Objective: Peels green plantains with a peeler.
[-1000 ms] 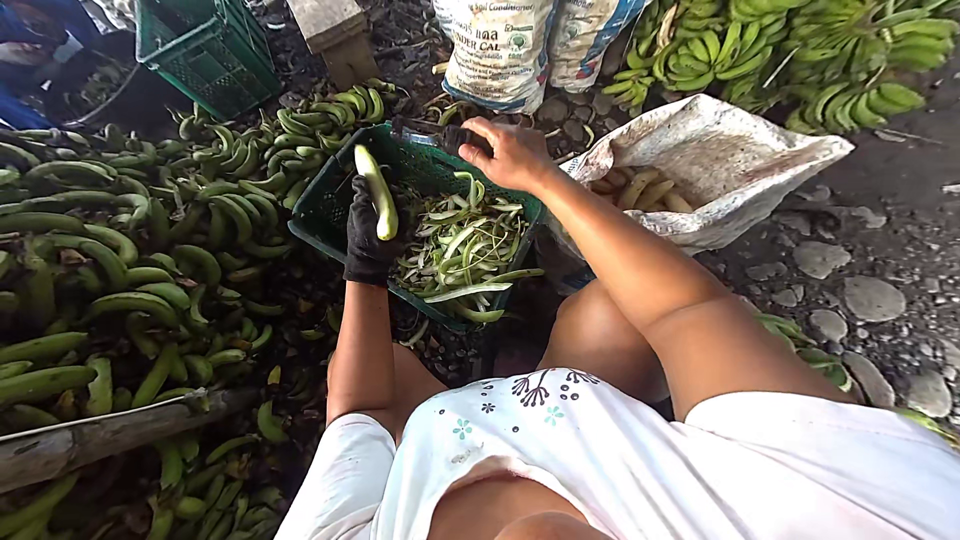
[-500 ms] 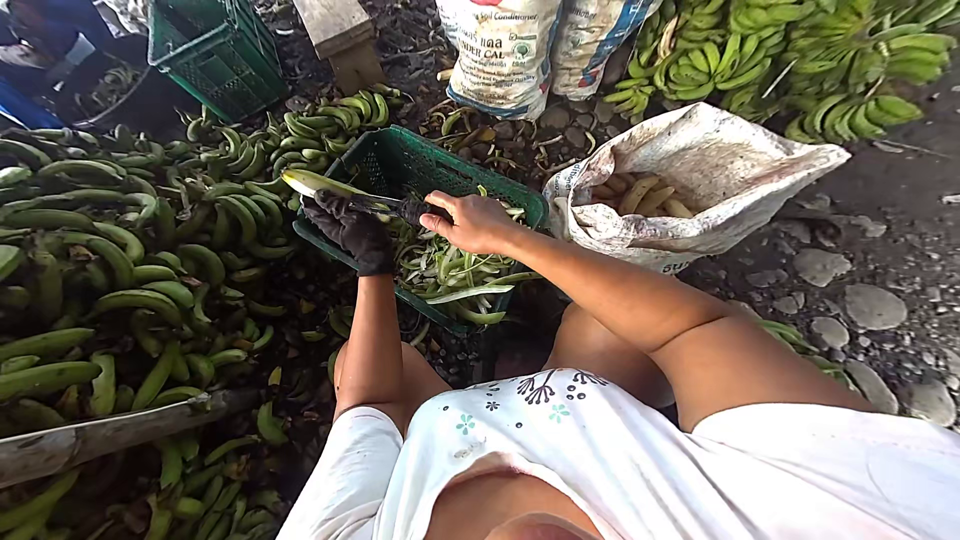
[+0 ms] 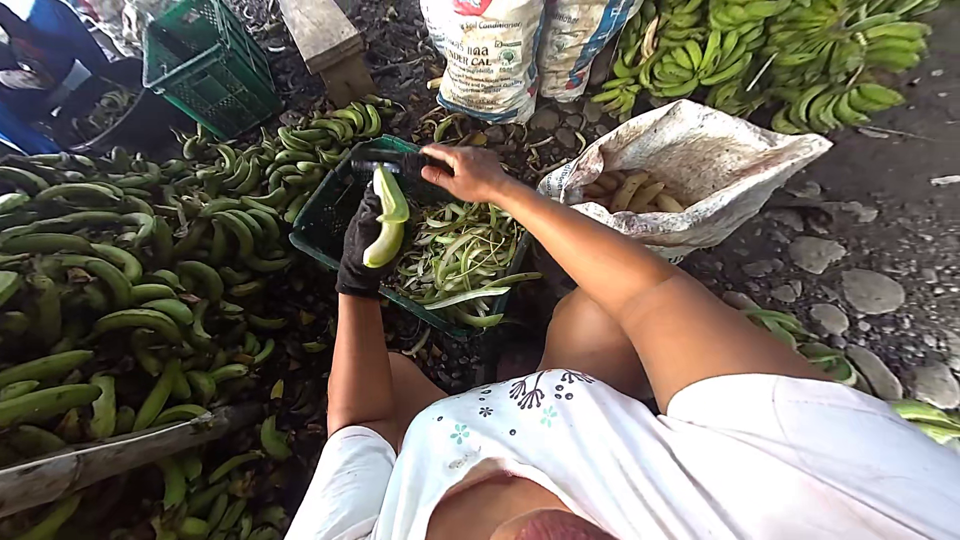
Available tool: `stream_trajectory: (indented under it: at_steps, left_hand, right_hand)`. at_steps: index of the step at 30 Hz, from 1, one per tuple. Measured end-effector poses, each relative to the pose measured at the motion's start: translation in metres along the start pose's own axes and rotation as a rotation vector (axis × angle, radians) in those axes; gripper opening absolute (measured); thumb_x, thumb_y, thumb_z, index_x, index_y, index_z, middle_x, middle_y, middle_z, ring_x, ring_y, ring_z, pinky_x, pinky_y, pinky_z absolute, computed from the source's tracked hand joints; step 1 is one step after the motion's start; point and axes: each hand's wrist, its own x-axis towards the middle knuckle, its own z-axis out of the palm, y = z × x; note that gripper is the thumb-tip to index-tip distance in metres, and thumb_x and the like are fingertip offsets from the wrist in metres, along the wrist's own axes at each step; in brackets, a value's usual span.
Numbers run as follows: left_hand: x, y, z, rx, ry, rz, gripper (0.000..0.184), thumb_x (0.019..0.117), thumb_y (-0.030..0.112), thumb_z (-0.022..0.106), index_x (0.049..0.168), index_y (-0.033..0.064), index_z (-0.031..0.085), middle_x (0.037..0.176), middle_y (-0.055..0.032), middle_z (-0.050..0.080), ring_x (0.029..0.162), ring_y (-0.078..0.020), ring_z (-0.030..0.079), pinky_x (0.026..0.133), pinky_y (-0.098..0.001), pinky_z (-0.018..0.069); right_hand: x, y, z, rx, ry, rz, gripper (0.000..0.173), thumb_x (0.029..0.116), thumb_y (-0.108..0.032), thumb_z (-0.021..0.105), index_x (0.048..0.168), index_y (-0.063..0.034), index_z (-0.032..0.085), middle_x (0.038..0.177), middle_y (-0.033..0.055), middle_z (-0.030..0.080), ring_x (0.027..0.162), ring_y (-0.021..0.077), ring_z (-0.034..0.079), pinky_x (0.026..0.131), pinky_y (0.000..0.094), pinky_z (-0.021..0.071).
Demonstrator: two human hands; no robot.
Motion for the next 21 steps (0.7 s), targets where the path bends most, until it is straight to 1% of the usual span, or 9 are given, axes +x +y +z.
stream_trajectory:
  at_steps: [2,6,7,10,12,14,16,19,21]
  left_hand:
    - [0.003,-0.007,-0.006,0.038,0.011,-0.069,0.035,0.1083,0.026,0.030,0.135,0.0126,0.048,0.094,0.0042,0.069,0.078,-0.0040,0.066,0.071,-0.0235,0.0587]
    - [0.024,-0.042,-0.045,0.026,0.147,0.043,0.044,0.1108,0.039,0.028,0.142,0.0144,0.046,0.109,-0.0030,0.067,0.089,-0.0110,0.067,0.076,-0.0297,0.0584]
    - [0.029,-0.045,-0.046,0.005,0.226,0.083,0.042,0.1112,0.040,0.027,0.140,0.0149,0.046,0.110,-0.0032,0.067,0.090,-0.0114,0.067,0.077,-0.0303,0.0587]
    - [0.038,-0.047,-0.039,0.105,0.569,0.260,0.045,0.1108,0.031,0.037,0.148,0.0063,0.038,0.125,-0.0097,0.060,0.109,-0.0151,0.063,0.095,-0.0373,0.0553]
    - [0.043,-0.041,-0.030,0.161,0.812,0.325,0.044,0.1099,0.023,0.040,0.149,0.0027,0.034,0.126,-0.0120,0.057,0.110,-0.0154,0.060,0.095,-0.0373,0.0538]
    - [0.043,-0.032,-0.023,0.166,1.001,0.362,0.040,0.1102,0.020,0.042,0.145,0.0009,0.038,0.123,-0.0128,0.058,0.107,-0.0143,0.061,0.094,-0.0342,0.0537]
    - [0.038,-0.016,-0.008,0.116,1.091,0.318,0.039,0.1106,0.019,0.042,0.145,0.0024,0.038,0.125,-0.0127,0.057,0.108,-0.0137,0.060,0.095,-0.0313,0.0516]
    - [0.033,-0.005,0.005,0.066,1.121,0.245,0.044,0.1091,0.016,0.046,0.150,0.0050,0.034,0.133,-0.0148,0.055,0.114,-0.0169,0.059,0.098,-0.0342,0.0508]
    - [0.032,-0.005,0.006,0.090,1.117,0.208,0.043,0.1087,0.015,0.046,0.149,0.0044,0.035,0.131,-0.0161,0.056,0.112,-0.0193,0.060,0.096,-0.0373,0.0523]
  right_hand:
    - [0.009,0.012,-0.014,0.006,0.038,0.038,0.054,0.1066,-0.052,0.045,0.151,-0.0228,0.053,0.130,0.0182,0.069,0.119,0.0437,0.065,0.094,0.0709,0.0454]
    - [-0.001,0.010,-0.024,-0.020,0.043,0.079,0.055,0.1061,-0.055,0.044,0.152,-0.0253,0.053,0.125,0.0178,0.071,0.116,0.0428,0.066,0.093,0.0694,0.0464]
    - [-0.007,0.003,-0.020,-0.024,0.037,0.069,0.055,0.1060,-0.054,0.044,0.150,-0.0240,0.054,0.123,0.0182,0.071,0.114,0.0432,0.067,0.091,0.0702,0.0471]
    - [-0.032,-0.028,-0.001,-0.011,-0.058,0.039,0.053,0.1065,-0.053,0.043,0.146,-0.0208,0.057,0.115,0.0183,0.073,0.106,0.0429,0.070,0.084,0.0696,0.0503]
    - [-0.046,-0.048,0.012,-0.012,-0.147,0.036,0.051,0.1071,-0.052,0.044,0.144,-0.0202,0.057,0.110,0.0186,0.073,0.102,0.0421,0.070,0.082,0.0668,0.0516]
    - [-0.054,-0.060,0.023,-0.047,-0.189,0.048,0.052,0.1075,-0.053,0.043,0.145,-0.0194,0.056,0.108,0.0184,0.072,0.101,0.0405,0.070,0.080,0.0629,0.0527]
    - [-0.057,-0.065,0.030,-0.094,-0.186,0.056,0.054,0.1077,-0.054,0.041,0.147,-0.0190,0.055,0.107,0.0190,0.070,0.098,0.0400,0.070,0.079,0.0602,0.0530]
    - [-0.056,-0.062,0.034,-0.096,-0.166,0.063,0.055,0.1080,-0.055,0.039,0.147,-0.0194,0.054,0.106,0.0189,0.070,0.096,0.0390,0.070,0.078,0.0582,0.0536]
    - [-0.054,-0.059,0.034,-0.074,-0.167,0.075,0.057,0.1078,-0.056,0.039,0.150,-0.0201,0.052,0.110,0.0188,0.071,0.100,0.0388,0.070,0.081,0.0588,0.0535]
